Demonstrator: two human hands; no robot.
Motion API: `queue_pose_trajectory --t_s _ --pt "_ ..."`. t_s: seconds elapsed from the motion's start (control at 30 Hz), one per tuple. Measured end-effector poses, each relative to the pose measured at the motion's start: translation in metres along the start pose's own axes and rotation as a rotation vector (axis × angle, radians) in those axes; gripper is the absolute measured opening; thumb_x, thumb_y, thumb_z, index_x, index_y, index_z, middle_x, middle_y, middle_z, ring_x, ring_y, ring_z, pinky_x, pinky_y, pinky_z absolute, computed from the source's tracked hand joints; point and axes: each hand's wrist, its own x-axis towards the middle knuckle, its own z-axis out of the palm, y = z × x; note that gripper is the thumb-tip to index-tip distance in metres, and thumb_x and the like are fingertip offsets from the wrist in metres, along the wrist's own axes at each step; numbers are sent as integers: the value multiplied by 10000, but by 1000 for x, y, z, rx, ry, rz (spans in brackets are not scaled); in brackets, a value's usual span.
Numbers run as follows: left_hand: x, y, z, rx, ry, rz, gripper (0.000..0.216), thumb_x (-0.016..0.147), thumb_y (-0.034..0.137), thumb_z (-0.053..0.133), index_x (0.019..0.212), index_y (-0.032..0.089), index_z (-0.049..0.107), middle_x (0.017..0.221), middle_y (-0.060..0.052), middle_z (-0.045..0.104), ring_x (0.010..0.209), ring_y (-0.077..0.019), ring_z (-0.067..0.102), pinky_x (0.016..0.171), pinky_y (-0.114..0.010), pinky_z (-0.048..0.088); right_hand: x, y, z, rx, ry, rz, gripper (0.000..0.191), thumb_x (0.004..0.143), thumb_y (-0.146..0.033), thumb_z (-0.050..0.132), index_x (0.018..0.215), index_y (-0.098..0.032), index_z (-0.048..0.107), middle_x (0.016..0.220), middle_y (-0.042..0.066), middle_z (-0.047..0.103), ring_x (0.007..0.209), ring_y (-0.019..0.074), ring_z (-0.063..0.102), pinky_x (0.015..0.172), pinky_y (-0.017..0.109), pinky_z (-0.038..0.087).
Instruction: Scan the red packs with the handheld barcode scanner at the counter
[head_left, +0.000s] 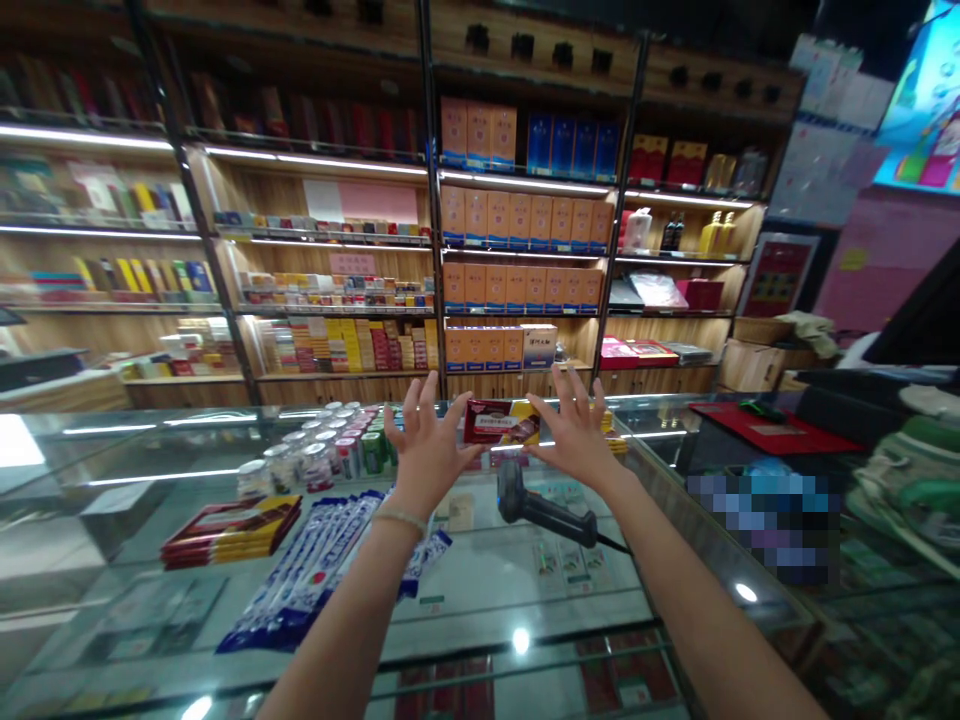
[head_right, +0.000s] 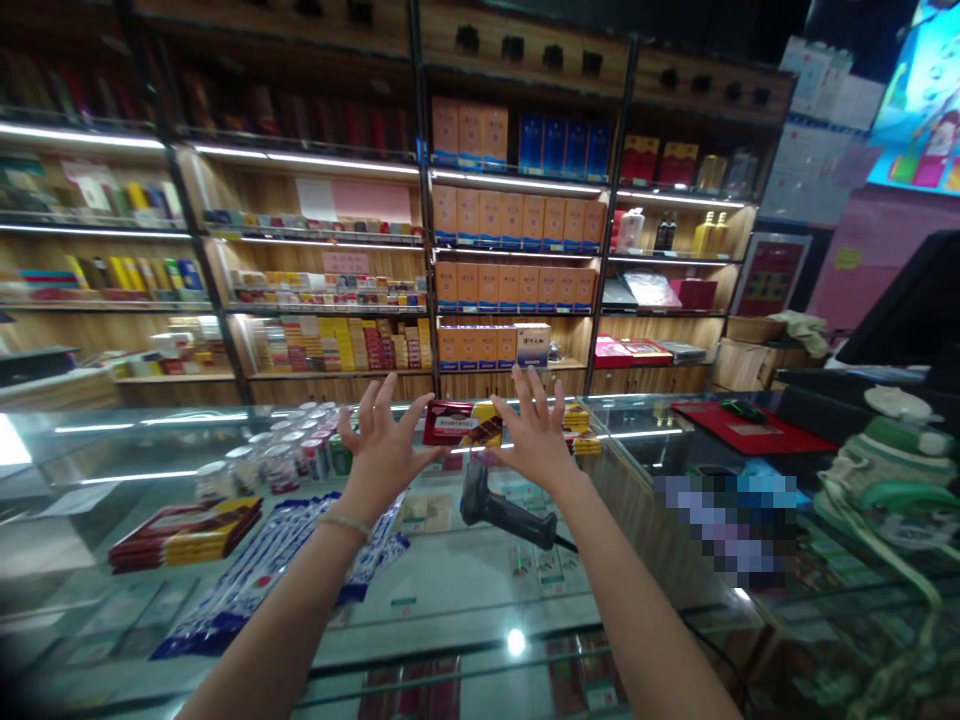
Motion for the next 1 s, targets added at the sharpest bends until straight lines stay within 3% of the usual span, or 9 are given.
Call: queue_pose_trajectory --t_s 0.23,0.47,0.77,1.0 --pt "7 -17 -37 77 -34 91 726 681 517 909 1319 277 660 1687 -185 335 1576 -461 216 1234 -732 -36 9 -19 -21 14 -5 -48 719 803 -533 834 1431 -275 599 1756 117 180 1621 404 96 1276 659 -38" --pt "-6 -64 -71 128 -103 143 751 726 659 828 1344 282 628 1671 -188 354 1567 -412 253 1242 -700 -43 17 -59 -18 99 -40 -103 770 793 -603 828 1456 -300 579 1743 105 234 1617 412 96 1279 644 -43" --pt "-31 -162 -144 242 -260 30 702 760 681 772 1347 311 663 1677 -148 317 1555 -432 215 1241 -704 8 39 -162 20 314 -124 -159 728 881 -731 648 1452 -283 588 1748 117 205 1629 369 56 1281 624 -89" --pt "-62 -230 -191 248 -296 -97 696 711 762 724 1243 313 716 1603 -126 425 1511 -414 281 1249 -662 120 54 -245 50 421 -183 -237 741 890 -759 610 1442 -265 602 1751 122 197 1627 374 67 1282 646 -59"
